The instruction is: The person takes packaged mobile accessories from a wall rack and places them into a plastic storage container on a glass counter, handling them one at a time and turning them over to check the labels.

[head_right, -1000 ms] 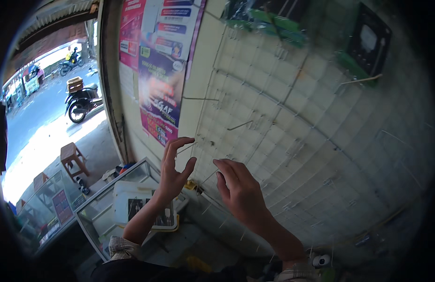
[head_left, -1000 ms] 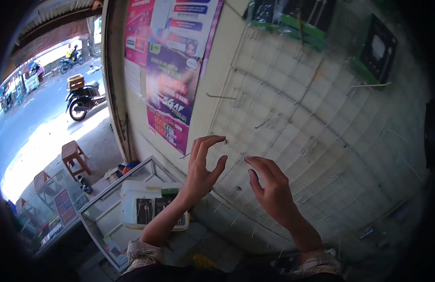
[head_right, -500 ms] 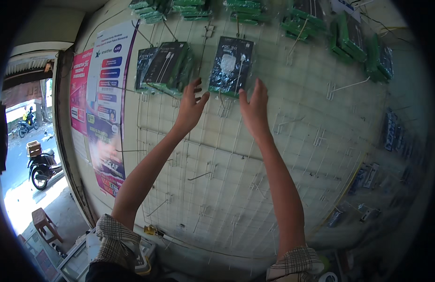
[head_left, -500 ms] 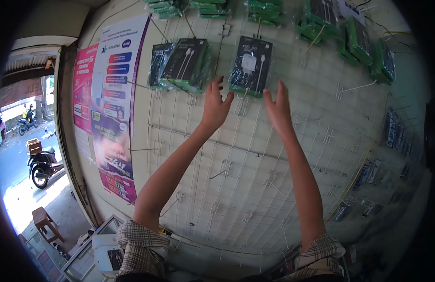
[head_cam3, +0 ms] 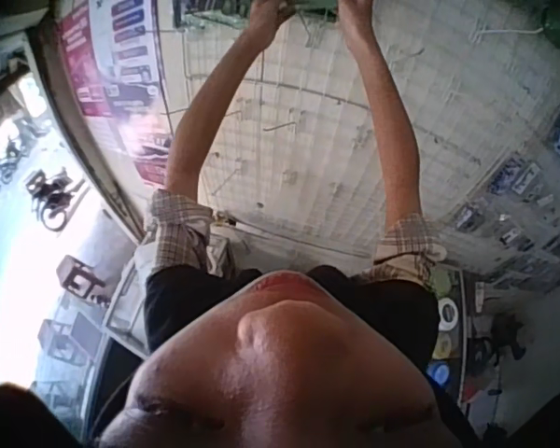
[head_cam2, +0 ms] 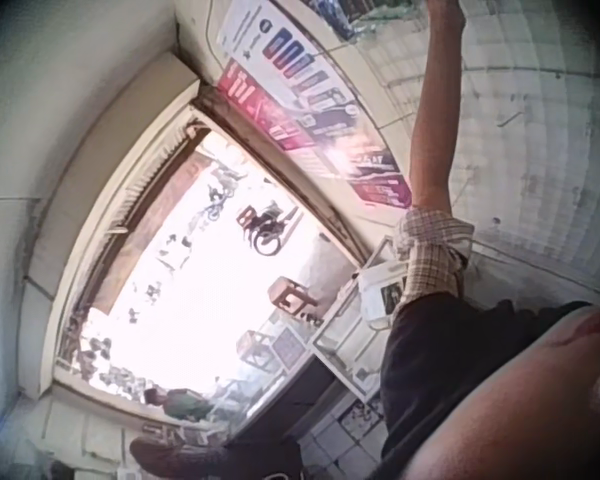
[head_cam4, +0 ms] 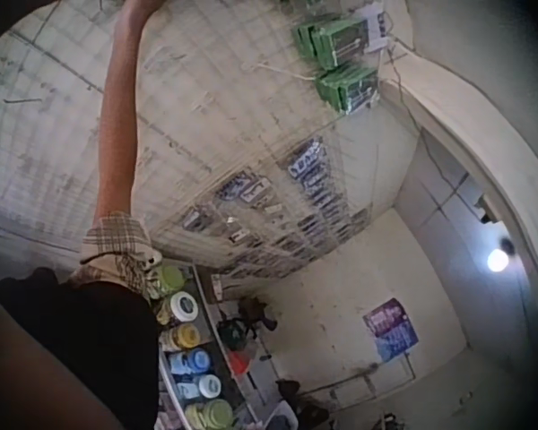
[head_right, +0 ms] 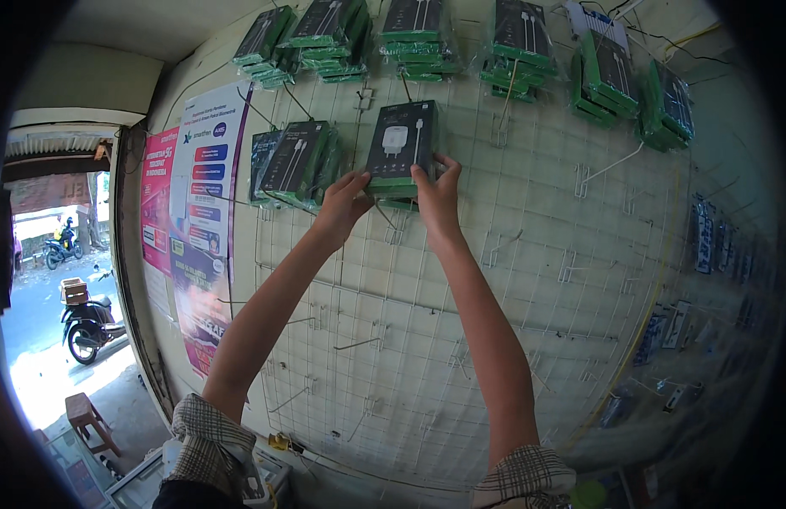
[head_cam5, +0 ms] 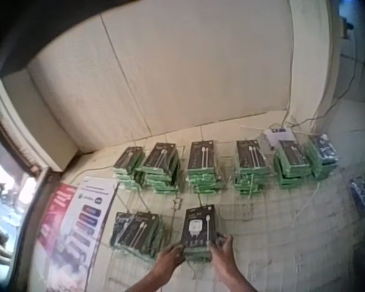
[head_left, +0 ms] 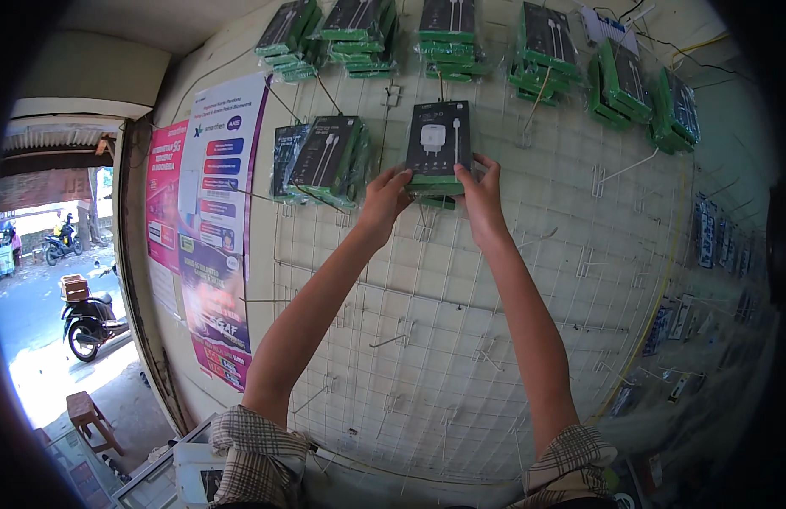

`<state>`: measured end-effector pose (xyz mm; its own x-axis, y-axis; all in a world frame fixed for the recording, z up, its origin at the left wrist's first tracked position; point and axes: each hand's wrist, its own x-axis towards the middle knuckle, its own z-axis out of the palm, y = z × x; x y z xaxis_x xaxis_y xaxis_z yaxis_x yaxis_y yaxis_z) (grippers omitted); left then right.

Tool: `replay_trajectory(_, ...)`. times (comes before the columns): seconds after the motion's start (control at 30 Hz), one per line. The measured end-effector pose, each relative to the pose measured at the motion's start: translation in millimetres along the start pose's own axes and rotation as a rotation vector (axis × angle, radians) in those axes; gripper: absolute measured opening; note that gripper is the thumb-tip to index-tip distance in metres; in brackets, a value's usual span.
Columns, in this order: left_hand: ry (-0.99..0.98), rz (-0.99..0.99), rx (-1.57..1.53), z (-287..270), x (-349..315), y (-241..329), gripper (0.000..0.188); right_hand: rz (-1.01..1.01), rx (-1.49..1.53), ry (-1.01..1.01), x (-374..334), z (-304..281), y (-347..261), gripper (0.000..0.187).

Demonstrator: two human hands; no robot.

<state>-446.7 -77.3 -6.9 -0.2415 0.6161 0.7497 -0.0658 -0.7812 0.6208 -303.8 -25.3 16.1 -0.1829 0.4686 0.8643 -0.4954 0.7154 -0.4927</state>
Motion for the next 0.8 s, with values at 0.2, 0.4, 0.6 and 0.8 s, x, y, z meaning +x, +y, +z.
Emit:
replay_trajectory(0.2,0.066,0.092,0.002,7.2,-8.8,19.6,0.035,-0.008,0.131,-0.025,-6.8,8.0,-17.0,0.049)
replay_trajectory(0.4,0.071,0.200,-0.008,10.7,-25.7,39.2,0.041,-0.102,0.099,-0.039,-18.8,19.3,-42.1,0.050)
replay_trajectory(0.6,0.018,0.306,0.031,-3.1,-61.1,51.2,0.047,-0.194,0.179,-0.037,-53.1,36.4,-43.1,0.051)
replay_trajectory(0.8,0.303,0.773,0.595,-48.6,-115.5,96.2,0.068,-0.022,0.340,-0.109,-158.6,57.3,-7.0,0.052)
